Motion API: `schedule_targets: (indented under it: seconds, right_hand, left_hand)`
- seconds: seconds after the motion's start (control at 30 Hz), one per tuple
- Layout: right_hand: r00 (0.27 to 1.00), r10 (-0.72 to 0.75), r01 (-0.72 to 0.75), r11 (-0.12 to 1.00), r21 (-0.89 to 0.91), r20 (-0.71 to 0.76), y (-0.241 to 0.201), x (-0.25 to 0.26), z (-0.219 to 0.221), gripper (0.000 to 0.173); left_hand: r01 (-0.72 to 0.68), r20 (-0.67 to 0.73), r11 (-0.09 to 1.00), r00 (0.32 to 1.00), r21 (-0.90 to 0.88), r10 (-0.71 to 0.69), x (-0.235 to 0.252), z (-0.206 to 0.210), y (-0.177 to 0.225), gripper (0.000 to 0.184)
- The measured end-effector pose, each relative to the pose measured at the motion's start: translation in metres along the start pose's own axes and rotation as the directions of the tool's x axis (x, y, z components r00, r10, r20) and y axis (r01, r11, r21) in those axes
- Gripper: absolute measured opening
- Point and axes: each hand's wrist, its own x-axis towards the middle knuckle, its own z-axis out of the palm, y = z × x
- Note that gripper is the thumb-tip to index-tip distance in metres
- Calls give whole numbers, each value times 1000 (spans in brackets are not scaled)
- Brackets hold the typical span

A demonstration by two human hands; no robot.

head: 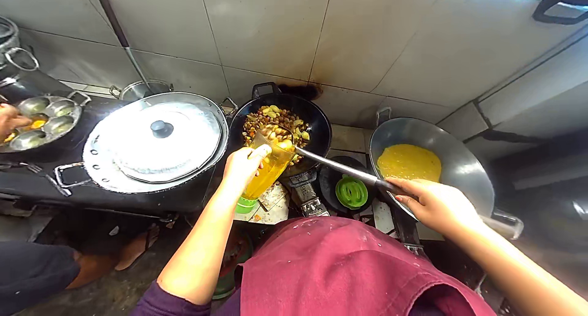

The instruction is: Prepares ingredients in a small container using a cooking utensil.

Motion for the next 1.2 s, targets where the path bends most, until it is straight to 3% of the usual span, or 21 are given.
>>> schedule_targets:
  seconds: [0.1, 0.2, 0.33, 0.43, 0.53, 0.67, 0.77, 0.83, 0.93, 1.03, 1.2]
  right_hand:
    - [960, -177, 145, 977, -153, -217, 1, -2, -4, 36]
    - [941, -190, 142, 973, -183, -280, 6, -3, -13, 35]
    - [992, 16, -17, 1000, -7, -125, 19, -5, -24, 39]
    - [980, 197, -199, 978, 60, 40, 18, 7, -36, 39]
    - [959, 272, -267, 962, -65, 81, 6, 33, -43, 41]
    - [961, 271, -241, 914, -326, 50, -10, 81, -47, 42]
    - [935, 320, -223, 866, -448, 153, -23, 116, -63, 34]
    - [920, 311, -170, 865, -472, 240, -27, 137, -69, 29]
    - [863, 283, -108, 912, -395, 417, -29, 164, -62, 27]
    - [789, 262, -197, 965, -174, 556, -38, 171, -25, 31]
    - [820, 261, -385, 910, 154, 509, -57, 178, 84, 37]
  left_hand:
    - [-6, 9, 1000, 1000, 26, 5, 6, 3, -8, 35]
    - [-5, -30, 1000, 1000, -9, 5, -1, 1, -13, 35]
    - [-8, -92, 984, 996, -178, -8, -20, -3, -27, 24]
    - [-32, -152, 921, 988, -388, -29, -36, -7, -44, 18]
    - [-155, -248, 824, 969, -545, 19, -57, -12, -70, 21]
    - [-365, -374, 654, 918, -662, 133, -89, -32, -122, 22]
    - [-437, -447, 513, 888, -739, 112, -106, -44, -146, 23]
    - [-435, -446, 483, 889, -760, 100, -113, -39, -145, 21]
    - [-451, -431, 511, 887, -732, 165, -116, -28, -132, 21]
    - [-483, -441, 482, 874, -731, 205, -118, -20, -129, 26]
    - [-450, -437, 509, 886, -734, 154, -132, -6, -136, 26]
